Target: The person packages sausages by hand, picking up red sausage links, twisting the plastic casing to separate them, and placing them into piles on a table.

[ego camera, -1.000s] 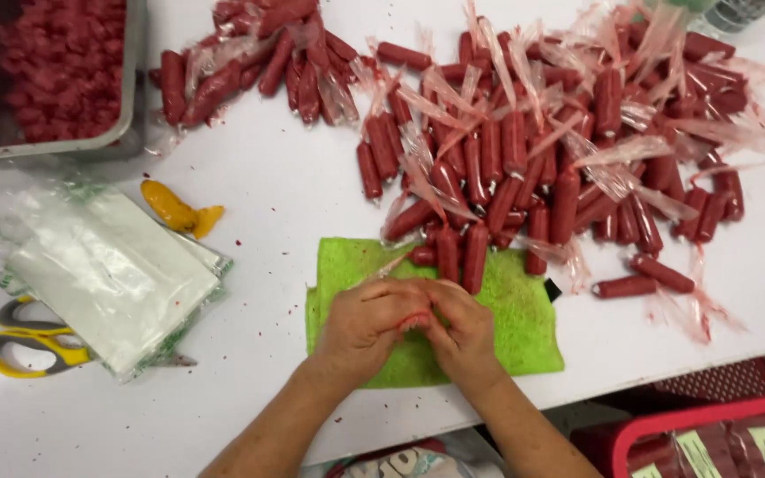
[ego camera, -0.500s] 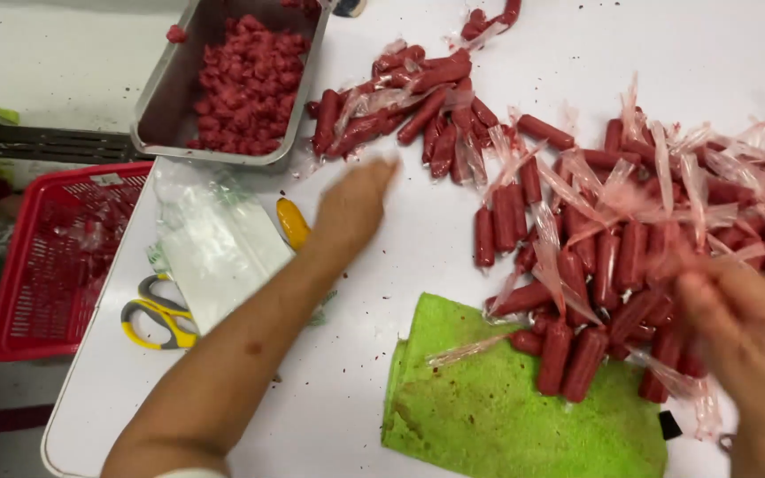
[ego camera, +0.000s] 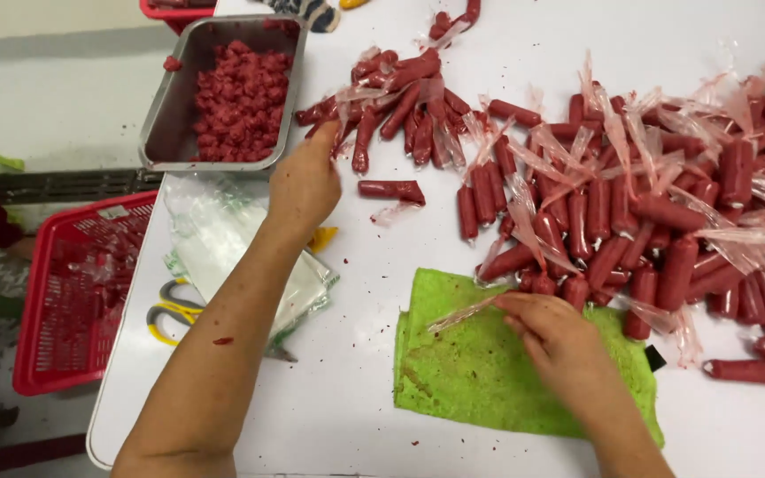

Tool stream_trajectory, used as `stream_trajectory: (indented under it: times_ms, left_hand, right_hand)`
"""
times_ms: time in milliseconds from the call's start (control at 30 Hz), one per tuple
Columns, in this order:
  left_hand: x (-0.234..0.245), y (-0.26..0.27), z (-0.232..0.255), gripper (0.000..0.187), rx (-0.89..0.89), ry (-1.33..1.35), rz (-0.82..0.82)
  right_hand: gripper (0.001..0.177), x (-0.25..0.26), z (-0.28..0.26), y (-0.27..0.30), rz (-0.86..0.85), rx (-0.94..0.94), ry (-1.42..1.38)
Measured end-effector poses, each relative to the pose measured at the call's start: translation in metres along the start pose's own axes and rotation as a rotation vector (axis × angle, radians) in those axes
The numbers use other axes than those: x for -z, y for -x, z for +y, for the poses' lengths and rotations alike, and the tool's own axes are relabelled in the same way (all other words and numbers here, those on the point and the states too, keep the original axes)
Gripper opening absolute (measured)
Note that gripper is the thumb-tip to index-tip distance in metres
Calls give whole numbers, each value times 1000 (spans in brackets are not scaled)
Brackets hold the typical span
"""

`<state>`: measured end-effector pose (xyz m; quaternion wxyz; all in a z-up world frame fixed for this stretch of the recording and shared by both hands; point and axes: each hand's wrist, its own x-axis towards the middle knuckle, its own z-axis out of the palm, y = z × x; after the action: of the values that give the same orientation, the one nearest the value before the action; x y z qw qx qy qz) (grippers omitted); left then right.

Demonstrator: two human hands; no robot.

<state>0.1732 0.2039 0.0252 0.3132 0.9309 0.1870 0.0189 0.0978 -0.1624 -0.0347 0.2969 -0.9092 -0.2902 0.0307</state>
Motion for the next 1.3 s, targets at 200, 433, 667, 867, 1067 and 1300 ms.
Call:
stream_trajectory:
  times_ms: [200,433,667,867,1067,1300]
  left_hand:
    - [-70,-41,-21,51,-593,-395,-200]
    - [-49,37,34,18,-367,-115,-381]
    - [-12,137,36,40,-439,74,-379]
    - [-87,181,-7,29,-195,1196,-607]
    - [-88,219,22,25,-62,1169,-662]
    - [-70,245,33,28,-648,41,-265]
  right_hand:
    - [26,-5,-15,32,-49,7,-180]
    - [85,-24,-24,-20,-54,-258,-888]
    - [39,-10,-64,-47,446,-257,-1465]
    - [34,-67,-37,29,907,-318,-1345]
    - [71,7,-20,68,930,260,-1032]
    - [85,66,-116,28,-296,107,-198]
